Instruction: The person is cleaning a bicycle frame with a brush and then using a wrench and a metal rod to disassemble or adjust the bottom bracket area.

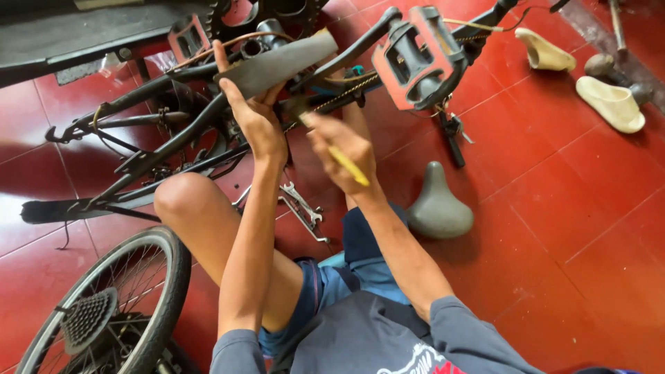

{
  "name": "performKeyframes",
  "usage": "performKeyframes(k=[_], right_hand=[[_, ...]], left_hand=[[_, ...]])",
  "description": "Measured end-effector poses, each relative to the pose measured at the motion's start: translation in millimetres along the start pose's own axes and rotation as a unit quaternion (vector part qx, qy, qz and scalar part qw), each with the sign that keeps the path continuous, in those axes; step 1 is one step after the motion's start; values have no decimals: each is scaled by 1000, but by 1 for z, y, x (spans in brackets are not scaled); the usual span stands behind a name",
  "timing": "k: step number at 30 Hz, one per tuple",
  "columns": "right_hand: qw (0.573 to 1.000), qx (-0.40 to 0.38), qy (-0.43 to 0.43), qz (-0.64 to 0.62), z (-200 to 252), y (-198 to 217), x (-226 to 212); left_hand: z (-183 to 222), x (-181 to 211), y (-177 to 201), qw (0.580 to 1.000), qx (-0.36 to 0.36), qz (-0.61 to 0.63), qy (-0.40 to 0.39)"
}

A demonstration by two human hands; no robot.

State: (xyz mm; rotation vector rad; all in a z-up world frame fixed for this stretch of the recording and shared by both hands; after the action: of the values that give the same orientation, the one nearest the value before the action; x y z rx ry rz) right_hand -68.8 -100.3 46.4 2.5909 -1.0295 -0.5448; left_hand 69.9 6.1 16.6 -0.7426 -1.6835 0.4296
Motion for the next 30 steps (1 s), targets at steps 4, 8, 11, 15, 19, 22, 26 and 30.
performKeyframes(k=[4, 8, 11, 15, 19, 22, 26, 30], right_hand=[[964, 238, -87, 79, 10, 31, 24], [970, 178, -151, 64, 14, 18, 35], [996, 6, 7, -92, -18, 3, -22], [980, 174, 48, 87, -1, 36, 11], [962, 194, 48, 188, -19, 39, -7], [992, 110, 43, 54, -18, 8, -10], [975, 137, 68, 161, 64, -5, 50], [930, 180, 112, 301, -10, 36, -9]], left_hand=[[-5, 8, 0, 1000, -16, 7, -3], [6, 12, -3, 999, -18, -48, -9], [3, 13, -1, 995, -39, -85, -32], [8, 31, -13, 995, 19, -100, -21], [17, 29, -16, 996, 5, -87, -15], [8, 10, -2, 994, 7, -106, -24], [4, 18, -1, 991, 45, -128, -6], [7, 31, -3, 988, 61, -122, -67]])
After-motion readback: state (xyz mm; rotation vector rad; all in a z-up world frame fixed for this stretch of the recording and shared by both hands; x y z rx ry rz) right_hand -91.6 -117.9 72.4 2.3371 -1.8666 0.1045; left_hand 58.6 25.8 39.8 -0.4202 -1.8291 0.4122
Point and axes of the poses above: each hand's wrist, its own z-axis away from the middle knuckle, its own y-axis out of the back of the hand, x = y × z, the point moved 7 cm from there along -z, towards the middle knuckle, and after that the axes turned 13 degrees about y, right-handed, at the moved point
